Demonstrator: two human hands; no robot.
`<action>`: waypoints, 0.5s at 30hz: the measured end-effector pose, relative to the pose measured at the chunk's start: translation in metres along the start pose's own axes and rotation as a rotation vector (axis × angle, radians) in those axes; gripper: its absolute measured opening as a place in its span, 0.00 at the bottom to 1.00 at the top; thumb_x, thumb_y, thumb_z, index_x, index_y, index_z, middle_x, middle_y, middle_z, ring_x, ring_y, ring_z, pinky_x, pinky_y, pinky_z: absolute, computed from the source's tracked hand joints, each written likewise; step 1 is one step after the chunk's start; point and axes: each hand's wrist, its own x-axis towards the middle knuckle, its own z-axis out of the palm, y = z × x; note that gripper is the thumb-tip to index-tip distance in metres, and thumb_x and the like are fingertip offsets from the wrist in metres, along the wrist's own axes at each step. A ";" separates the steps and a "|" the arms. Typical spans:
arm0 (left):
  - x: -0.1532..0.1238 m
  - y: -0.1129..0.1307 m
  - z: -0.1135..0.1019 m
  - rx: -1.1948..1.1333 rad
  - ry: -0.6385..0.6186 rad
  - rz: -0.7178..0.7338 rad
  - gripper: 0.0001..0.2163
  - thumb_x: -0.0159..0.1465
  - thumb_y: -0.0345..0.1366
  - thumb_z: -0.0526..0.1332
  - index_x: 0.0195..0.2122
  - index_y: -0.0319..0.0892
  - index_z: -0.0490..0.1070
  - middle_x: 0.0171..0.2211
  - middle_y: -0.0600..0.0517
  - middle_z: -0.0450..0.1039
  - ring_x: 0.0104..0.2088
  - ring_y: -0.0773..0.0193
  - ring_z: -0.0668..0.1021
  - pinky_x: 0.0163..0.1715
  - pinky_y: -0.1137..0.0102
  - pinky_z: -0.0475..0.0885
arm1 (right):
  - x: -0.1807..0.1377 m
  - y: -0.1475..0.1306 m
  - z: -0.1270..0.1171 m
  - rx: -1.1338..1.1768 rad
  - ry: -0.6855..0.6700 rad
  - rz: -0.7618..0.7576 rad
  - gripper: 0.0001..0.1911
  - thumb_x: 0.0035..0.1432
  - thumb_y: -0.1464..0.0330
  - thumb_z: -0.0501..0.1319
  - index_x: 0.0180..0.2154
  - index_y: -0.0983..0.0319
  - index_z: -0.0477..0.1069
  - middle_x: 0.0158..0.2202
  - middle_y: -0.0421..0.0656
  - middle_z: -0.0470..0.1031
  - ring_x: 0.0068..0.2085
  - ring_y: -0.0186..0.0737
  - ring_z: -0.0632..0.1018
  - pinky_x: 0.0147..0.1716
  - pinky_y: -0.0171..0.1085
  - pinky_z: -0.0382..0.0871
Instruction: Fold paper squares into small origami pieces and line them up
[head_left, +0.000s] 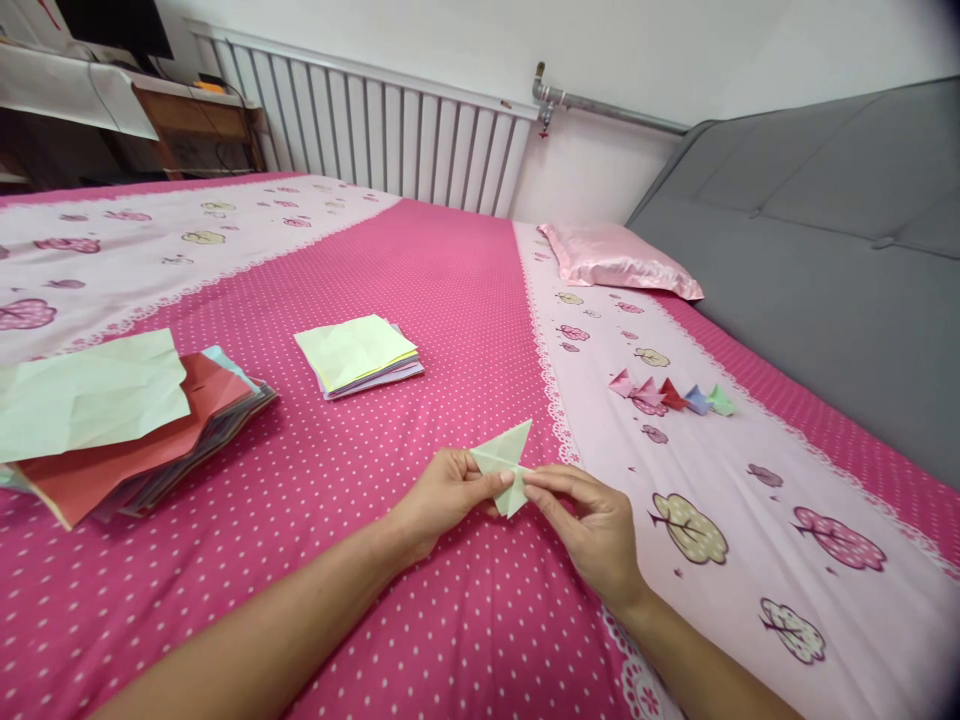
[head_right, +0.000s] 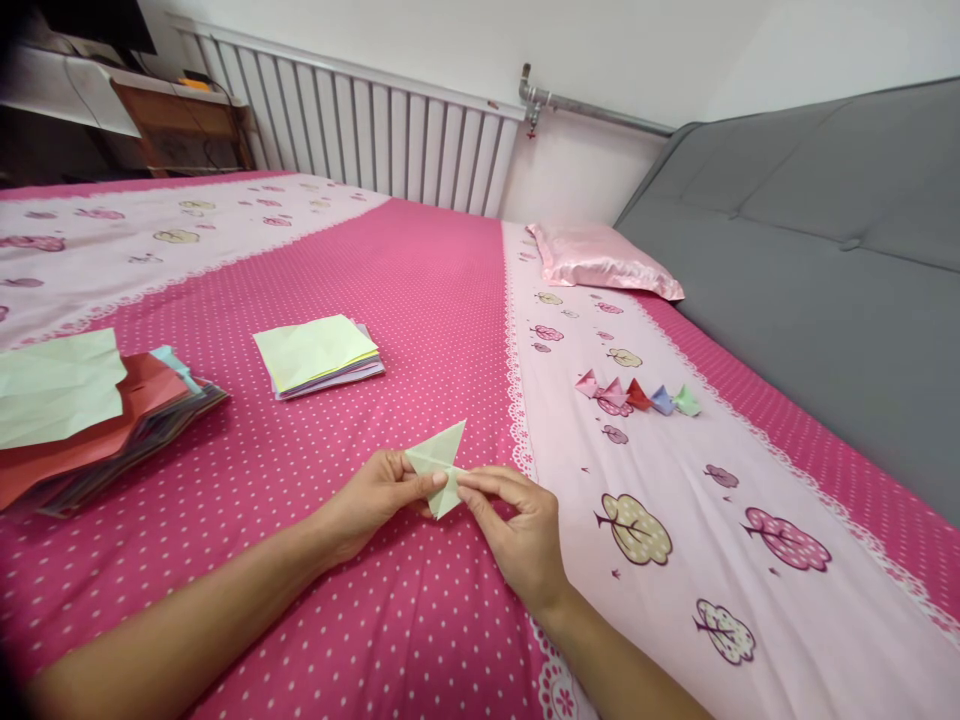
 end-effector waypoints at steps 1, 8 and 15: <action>0.000 0.000 0.000 0.009 0.001 0.002 0.13 0.51 0.41 0.63 0.23 0.34 0.73 0.21 0.51 0.71 0.22 0.71 0.68 0.26 0.75 0.61 | 0.000 -0.001 0.000 -0.013 0.003 -0.011 0.07 0.50 0.71 0.62 0.33 0.55 0.76 0.34 0.41 0.76 0.36 0.39 0.76 0.39 0.39 0.70; 0.000 -0.004 0.005 0.061 0.019 -0.034 0.11 0.44 0.38 0.68 0.25 0.35 0.74 0.21 0.51 0.72 0.21 0.71 0.69 0.23 0.75 0.61 | -0.005 0.000 0.003 0.051 0.072 0.084 0.10 0.47 0.69 0.64 0.35 0.59 0.71 0.32 0.42 0.74 0.34 0.38 0.75 0.35 0.37 0.71; 0.002 -0.007 0.002 0.078 0.077 0.031 0.10 0.46 0.37 0.67 0.26 0.36 0.75 0.24 0.50 0.75 0.24 0.68 0.73 0.28 0.73 0.66 | -0.002 -0.002 -0.001 0.142 -0.011 0.140 0.06 0.51 0.67 0.61 0.33 0.61 0.72 0.30 0.42 0.74 0.32 0.37 0.75 0.33 0.35 0.69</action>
